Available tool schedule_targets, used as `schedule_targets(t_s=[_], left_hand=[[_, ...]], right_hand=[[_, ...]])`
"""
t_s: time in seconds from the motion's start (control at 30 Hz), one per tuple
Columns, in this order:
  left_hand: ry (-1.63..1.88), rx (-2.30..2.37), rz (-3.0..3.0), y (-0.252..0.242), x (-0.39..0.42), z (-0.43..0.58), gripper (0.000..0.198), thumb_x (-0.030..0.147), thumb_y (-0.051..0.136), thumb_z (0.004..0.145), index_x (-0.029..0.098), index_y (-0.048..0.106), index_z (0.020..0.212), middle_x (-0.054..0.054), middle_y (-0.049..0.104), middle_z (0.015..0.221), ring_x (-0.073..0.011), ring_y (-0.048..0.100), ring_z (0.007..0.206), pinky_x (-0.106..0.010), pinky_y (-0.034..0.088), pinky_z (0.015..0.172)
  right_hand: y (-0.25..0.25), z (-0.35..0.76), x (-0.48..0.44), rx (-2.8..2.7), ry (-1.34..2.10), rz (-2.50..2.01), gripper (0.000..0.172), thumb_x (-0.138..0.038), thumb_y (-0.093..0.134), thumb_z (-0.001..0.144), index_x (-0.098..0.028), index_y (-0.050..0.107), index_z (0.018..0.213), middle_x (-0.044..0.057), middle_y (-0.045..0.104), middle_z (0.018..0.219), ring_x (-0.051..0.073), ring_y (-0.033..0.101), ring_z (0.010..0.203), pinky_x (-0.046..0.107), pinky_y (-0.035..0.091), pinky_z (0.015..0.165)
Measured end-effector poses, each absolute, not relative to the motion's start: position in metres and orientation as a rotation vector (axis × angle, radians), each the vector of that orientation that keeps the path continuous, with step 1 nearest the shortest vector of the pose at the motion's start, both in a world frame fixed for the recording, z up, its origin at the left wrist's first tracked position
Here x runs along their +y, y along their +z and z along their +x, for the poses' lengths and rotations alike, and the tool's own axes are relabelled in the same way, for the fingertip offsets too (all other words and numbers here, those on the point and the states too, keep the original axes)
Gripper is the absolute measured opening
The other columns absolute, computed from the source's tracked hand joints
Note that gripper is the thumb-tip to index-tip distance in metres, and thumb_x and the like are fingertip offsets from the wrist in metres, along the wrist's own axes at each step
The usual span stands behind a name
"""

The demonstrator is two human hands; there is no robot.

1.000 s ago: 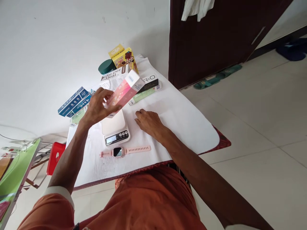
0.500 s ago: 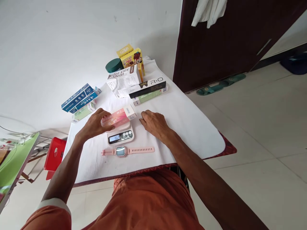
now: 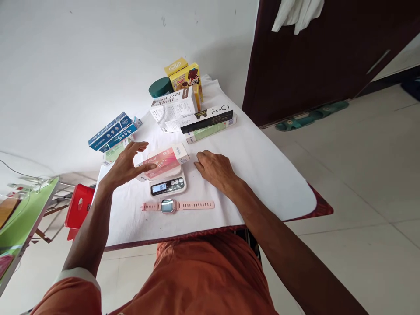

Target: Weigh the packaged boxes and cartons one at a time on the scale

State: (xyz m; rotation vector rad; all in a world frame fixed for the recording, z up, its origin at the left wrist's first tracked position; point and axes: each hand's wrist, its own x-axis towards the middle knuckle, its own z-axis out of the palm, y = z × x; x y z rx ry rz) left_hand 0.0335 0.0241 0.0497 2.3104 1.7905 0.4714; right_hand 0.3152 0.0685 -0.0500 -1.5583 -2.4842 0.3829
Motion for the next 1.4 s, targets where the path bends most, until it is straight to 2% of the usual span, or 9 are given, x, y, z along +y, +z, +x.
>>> schedule_targets(t_s=[0.2, 0.33, 0.43, 0.57, 0.77, 0.9, 1.2, 1.3, 1.4], left_hand=[[0.36, 1.784, 2.262, 0.036, 0.021, 0.036, 0.07, 0.064, 0.08, 0.085, 0.026, 0.058, 0.14, -0.012, 0.063, 0.134, -0.0314, 0.064, 0.125, -0.047, 0.054, 0.105], [0.231, 1.837, 2.307, 0.017, 0.02, 0.047, 0.053, 0.046, 0.081, 0.089, 0.022, 0.06, 0.132, -0.012, 0.067, 0.126, -0.0327, 0.064, 0.119, -0.05, 0.051, 0.104], [0.307, 1.894, 2.341, 0.008, 0.016, 0.045, 0.045, 0.04, 0.077, 0.092, 0.02, 0.06, 0.13, -0.011, 0.067, 0.121, -0.0314, 0.065, 0.114, -0.047, 0.052, 0.098], [0.468, 2.039, 2.259, 0.006, 0.007, 0.013, 0.05, 0.045, 0.078, 0.091, 0.02, 0.06, 0.131, -0.01, 0.067, 0.119, -0.0296, 0.067, 0.109, -0.044, 0.053, 0.095], [0.351, 2.46, 2.049, 0.001, 0.009, -0.058, 0.049, 0.033, 0.077, 0.09, 0.021, 0.06, 0.134, -0.015, 0.065, 0.129, -0.0365, 0.06, 0.124, -0.052, 0.049, 0.104], [0.237, 2.608, 1.952, -0.009, 0.026, -0.088, 0.047, 0.029, 0.077, 0.088, 0.021, 0.063, 0.133, -0.019, 0.06, 0.137, -0.0402, 0.054, 0.131, -0.055, 0.046, 0.106], [0.233, 2.595, 2.163, -0.013, 0.053, -0.099, 0.038, 0.028, 0.068, 0.094, 0.023, 0.067, 0.131, -0.02, 0.06, 0.136, -0.0423, 0.053, 0.13, -0.055, 0.043, 0.104], [0.363, 2.535, 2.22, -0.003, 0.063, -0.08, 0.039, 0.037, 0.071, 0.094, 0.022, 0.067, 0.13, -0.02, 0.06, 0.134, -0.0424, 0.054, 0.128, -0.056, 0.045, 0.104], [0.577, 2.287, 2.431, 0.013, 0.08, -0.041, 0.041, 0.039, 0.074, 0.093, 0.024, 0.066, 0.13, -0.016, 0.062, 0.131, -0.0383, 0.058, 0.126, -0.053, 0.047, 0.105]], right_hand=[[-0.057, 0.316, 0.07, -2.455, 0.369, -1.514, 0.027, -0.03, 0.045, 0.107, -0.019, 0.065, 0.093, 0.009, 0.072, 0.101, 0.02, 0.063, 0.077, 0.031, 0.029, 0.062], [-0.067, 0.318, 0.072, -2.422, 0.338, -1.467, 0.025, -0.03, 0.046, 0.105, -0.019, 0.065, 0.091, 0.009, 0.071, 0.096, 0.02, 0.062, 0.075, 0.032, 0.031, 0.063], [-0.074, 0.318, 0.073, -2.394, 0.306, -1.44, 0.024, -0.031, 0.048, 0.104, -0.02, 0.064, 0.089, 0.008, 0.07, 0.092, 0.019, 0.061, 0.073, 0.031, 0.031, 0.062], [-0.079, 0.319, 0.074, -2.375, 0.305, -1.433, 0.024, -0.032, 0.05, 0.102, -0.021, 0.057, 0.082, 0.005, 0.066, 0.085, 0.017, 0.054, 0.066, 0.03, 0.029, 0.059], [-0.082, 0.319, 0.075, -2.32, 0.325, -1.371, 0.028, -0.031, 0.05, 0.1, -0.023, 0.045, 0.074, 0.002, 0.059, 0.076, 0.015, 0.046, 0.063, 0.029, 0.029, 0.06], [-0.086, 0.32, 0.077, -2.293, 0.314, -1.328, 0.028, -0.03, 0.05, 0.099, -0.024, 0.043, 0.072, 0.001, 0.058, 0.074, 0.015, 0.046, 0.062, 0.029, 0.03, 0.06], [-0.069, 0.314, 0.074, -2.357, 0.338, -1.479, 0.024, -0.028, 0.049, 0.103, -0.021, 0.056, 0.081, 0.004, 0.068, 0.087, 0.016, 0.057, 0.07, 0.03, 0.029, 0.063], [-0.06, 0.313, 0.073, -2.404, 0.361, -1.535, 0.024, -0.027, 0.046, 0.106, -0.019, 0.062, 0.089, 0.006, 0.071, 0.096, 0.018, 0.061, 0.076, 0.031, 0.028, 0.063], [-0.053, 0.313, 0.071, -2.446, 0.363, -1.574, 0.027, -0.028, 0.043, 0.108, -0.018, 0.065, 0.096, 0.008, 0.072, 0.102, 0.019, 0.063, 0.079, 0.031, 0.027, 0.062]])
